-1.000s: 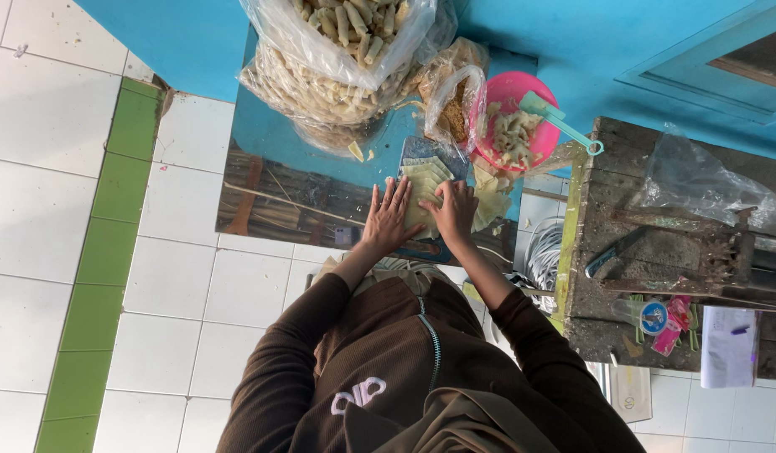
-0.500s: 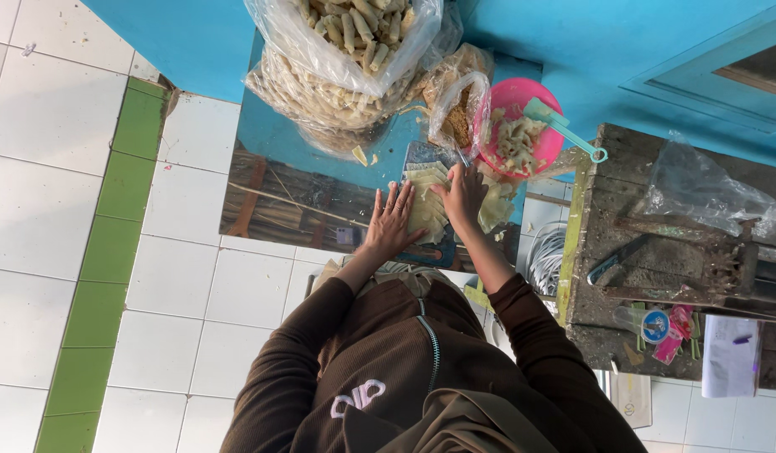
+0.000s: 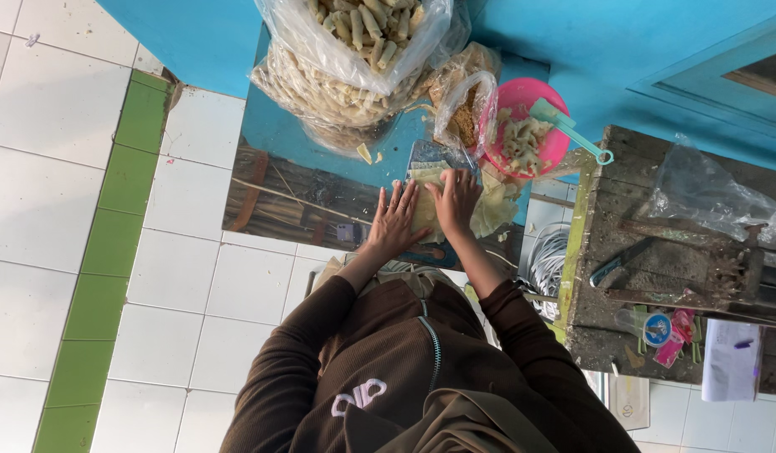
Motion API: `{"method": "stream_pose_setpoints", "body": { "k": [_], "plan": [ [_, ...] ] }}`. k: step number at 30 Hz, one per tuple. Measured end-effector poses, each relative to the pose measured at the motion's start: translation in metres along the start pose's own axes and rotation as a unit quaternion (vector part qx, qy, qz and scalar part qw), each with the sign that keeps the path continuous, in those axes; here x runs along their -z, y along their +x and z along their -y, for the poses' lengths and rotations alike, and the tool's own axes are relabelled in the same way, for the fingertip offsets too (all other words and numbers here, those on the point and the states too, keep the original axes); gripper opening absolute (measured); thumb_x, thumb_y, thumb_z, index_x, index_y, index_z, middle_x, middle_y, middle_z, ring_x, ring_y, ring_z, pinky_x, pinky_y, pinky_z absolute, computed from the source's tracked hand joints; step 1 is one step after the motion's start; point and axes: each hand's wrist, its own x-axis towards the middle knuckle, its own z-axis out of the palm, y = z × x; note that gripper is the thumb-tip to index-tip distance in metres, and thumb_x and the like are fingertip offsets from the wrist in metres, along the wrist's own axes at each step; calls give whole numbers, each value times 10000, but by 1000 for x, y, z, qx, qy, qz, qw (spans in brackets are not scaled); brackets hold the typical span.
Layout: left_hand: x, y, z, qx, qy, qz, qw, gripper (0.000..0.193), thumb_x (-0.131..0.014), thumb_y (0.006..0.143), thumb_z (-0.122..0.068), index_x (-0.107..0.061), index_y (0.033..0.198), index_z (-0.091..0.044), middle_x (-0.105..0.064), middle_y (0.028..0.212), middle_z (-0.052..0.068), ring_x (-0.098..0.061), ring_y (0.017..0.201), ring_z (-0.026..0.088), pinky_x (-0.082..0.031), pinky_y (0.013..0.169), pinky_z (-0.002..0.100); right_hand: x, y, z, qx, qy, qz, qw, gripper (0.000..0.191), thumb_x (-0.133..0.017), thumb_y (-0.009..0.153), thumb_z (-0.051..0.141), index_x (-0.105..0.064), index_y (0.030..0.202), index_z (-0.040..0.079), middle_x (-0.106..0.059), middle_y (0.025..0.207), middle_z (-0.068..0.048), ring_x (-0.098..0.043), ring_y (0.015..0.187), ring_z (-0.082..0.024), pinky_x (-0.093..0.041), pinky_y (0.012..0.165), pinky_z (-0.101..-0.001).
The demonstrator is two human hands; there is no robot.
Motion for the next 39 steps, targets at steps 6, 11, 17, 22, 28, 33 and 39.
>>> {"method": "stream_pose_setpoints", "body": {
  "k": [6, 11, 17, 22, 28, 33, 39],
  "plan": [
    [6, 0, 1, 11, -48, 20, 999, 965, -418, 963, -718, -255, 1604, -15, -221, 1687, 138, -142, 1567, 368, -70, 1240, 590, 2, 29, -6, -59, 20, 37, 997, 605, -925, 698, 413, -500, 1040, 151, -557, 1029, -74, -540, 1025, -358, -376, 724, -518],
    [12, 8, 6, 10, -113, -36, 993, 724, -440, 1046, -522, -297, 1632, -121, -252, 1708, 45, -148, 1593, 339, -107, 1277, 551, 5, 41, -10, -42, 29, 70, 996, 668, -938, 683, 454, -462, 1046, 156, -552, 1039, -82, -535, 1018, -368, -377, 732, -541],
    [12, 59, 19, 28, -48, -41, 998, 604, -443, 1070, -382, -294, 1632, -219, -250, 1708, -45, -138, 1593, 305, -94, 1261, 601, 10, 52, -11, -63, 18, 101, 993, 702, -953, 633, 449, -461, 1036, 153, -566, 1034, -89, -523, 1027, -397, -369, 729, -554],
    [7, 62, 22, 34, -23, -25, 999, 615, -428, 1073, -380, -276, 1642, -204, -230, 1711, -47, -133, 1585, 314, -75, 1240, 644, 11, 46, -11, -81, 40, 73, 993, 625, -939, 689, 365, -466, 1037, 152, -572, 1036, -88, -533, 1051, -380, -376, 746, -549],
    [-3, 58, 24, 35, -12, -24, 999, 601, -391, 1078, -398, -268, 1637, -213, -221, 1713, -54, -152, 1586, 315, -66, 1241, 631, 14, 36, -54, -49, 62, -11, 997, 358, -731, 887, 17, -504, 1131, 150, -575, 1116, -92, -551, 1138, -330, -428, 917, -531],
    [-6, 55, 26, 38, -35, -10, 999, 606, -372, 1086, -418, -262, 1642, -206, -212, 1712, -38, -140, 1583, 329, -70, 1251, 615, 43, 62, -127, -116, -52, -26, 992, 504, -713, 713, -31, -663, 1166, 183, -554, 1171, -125, -506, 1139, -371, -423, 905, -533],
    [-7, 56, 25, 39, -37, -9, 999, 602, -373, 1085, -418, -271, 1640, -208, -222, 1713, -37, -146, 1584, 322, -72, 1255, 612, 46, 77, -140, -31, -129, 83, 988, 632, -709, 725, -35, -760, 1279, 264, -554, 1209, -81, -479, 1118, -341, -412, 892, -491]
  ]
}}
